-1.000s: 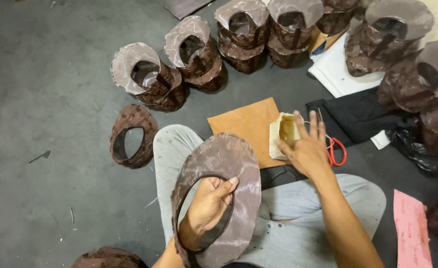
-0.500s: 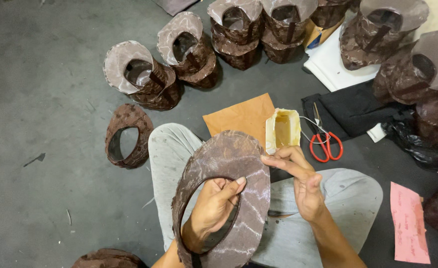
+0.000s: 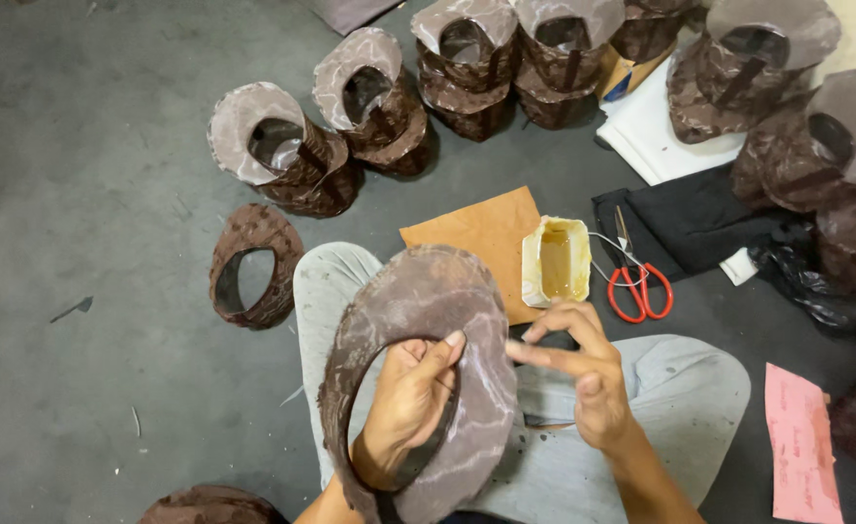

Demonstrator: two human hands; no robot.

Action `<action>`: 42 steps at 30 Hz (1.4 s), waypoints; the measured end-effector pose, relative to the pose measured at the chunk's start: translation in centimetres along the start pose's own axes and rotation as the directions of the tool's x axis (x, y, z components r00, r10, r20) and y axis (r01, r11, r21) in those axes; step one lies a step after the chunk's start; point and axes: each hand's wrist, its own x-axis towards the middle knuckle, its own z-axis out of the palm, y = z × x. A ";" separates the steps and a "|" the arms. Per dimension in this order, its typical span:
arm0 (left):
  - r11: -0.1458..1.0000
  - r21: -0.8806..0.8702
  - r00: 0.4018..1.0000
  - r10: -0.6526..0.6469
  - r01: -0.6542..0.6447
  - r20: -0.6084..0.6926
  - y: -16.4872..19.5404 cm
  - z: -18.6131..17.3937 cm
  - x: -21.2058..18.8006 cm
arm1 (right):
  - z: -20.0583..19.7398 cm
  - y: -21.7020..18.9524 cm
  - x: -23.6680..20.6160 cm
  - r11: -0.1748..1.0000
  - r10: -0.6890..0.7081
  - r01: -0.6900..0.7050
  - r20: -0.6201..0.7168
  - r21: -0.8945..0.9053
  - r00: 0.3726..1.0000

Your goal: The person sits cross-legged on the floor and works on a shoe upper, dipping their fingers into a container of yellowish adhesive and rubbing it along the edge of the upper, turning the upper to treat different sections. Finished shoe uppers are arranged on the floor around them.

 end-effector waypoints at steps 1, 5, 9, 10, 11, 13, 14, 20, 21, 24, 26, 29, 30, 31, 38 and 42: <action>0.999 0.029 0.996 -0.014 0.016 -0.088 0.3 0.4 0.0 | 0.2 -0.4 -0.1 0.999 -0.006 0.007 -0.030 0.052 1.000; 0.978 0.193 0.977 -0.043 0.085 -0.209 1.1 2.1 -0.1 | 1.2 -1.1 -0.9 0.758 0.420 -0.399 0.081 0.516 0.904; 0.428 0.891 0.989 -0.073 0.150 -0.131 1.9 2.2 0.0 | 1.8 1.3 -0.9 0.762 0.498 -0.453 0.027 0.463 0.867; 0.426 0.895 0.991 -0.068 0.134 -0.116 1.8 2.0 -0.1 | 1.3 2.5 -0.5 0.798 0.538 -0.499 -0.025 0.339 0.843; 0.423 0.898 0.993 -0.061 0.117 -0.101 1.9 1.8 0.0 | 0.9 3.9 0.1 0.813 0.567 -0.542 -0.082 0.211 0.819; 0.474 0.873 0.993 -0.076 0.111 -0.085 1.5 1.5 -0.5 | -0.3 6.8 1.3 0.831 0.488 -0.505 -0.130 -0.235 0.863; 0.526 0.843 0.993 -0.085 0.110 -0.076 1.4 1.4 -0.5 | -0.6 8.2 1.9 0.772 0.438 -0.451 -0.138 -0.448 0.888; 0.719 0.680 0.989 -0.077 0.145 -0.129 1.0 1.5 -0.6 | -0.4 13.0 4.0 0.413 0.596 -0.185 0.111 -0.892 0.795; 0.734 0.664 0.988 -0.069 0.143 -0.137 1.1 1.5 -0.6 | -0.4 12.9 3.9 0.420 0.546 -0.190 0.080 -0.887 0.834; 0.684 0.730 0.993 0.071 0.022 -0.097 1.2 1.4 -0.5 | -1.1 11.2 3.2 0.430 0.481 -0.213 0.022 -0.877 0.877; 0.583 0.812 0.989 0.111 0.013 -0.095 1.0 1.4 -0.6 | -1.8 9.1 2.4 0.418 0.540 -0.246 0.022 -0.875 0.841; 0.525 0.851 0.992 0.105 0.006 -0.072 0.4 1.6 -0.7 | -2.3 5.2 1.0 0.841 0.423 -0.378 0.034 -0.386 0.906; 0.525 0.851 0.993 0.099 0.005 -0.067 0.2 1.8 -0.8 | -2.0 4.0 0.5 0.921 0.342 -0.323 0.059 -0.216 0.938; 0.510 0.860 0.994 0.102 -0.012 -0.046 0.0 2.0 -0.8 | -1.7 3.0 0.2 0.966 0.257 -0.255 0.068 -0.036 0.964; 0.539 0.841 0.996 0.092 -0.052 0.003 -0.5 3.1 -0.8 | -0.2 0.4 -1.1 0.990 0.102 -0.107 0.053 0.095 0.993; 0.545 0.832 0.990 0.135 -0.100 0.031 0.6 3.3 -0.9 | -0.4 0.2 -1.3 0.999 0.036 -0.036 0.025 -0.030 0.999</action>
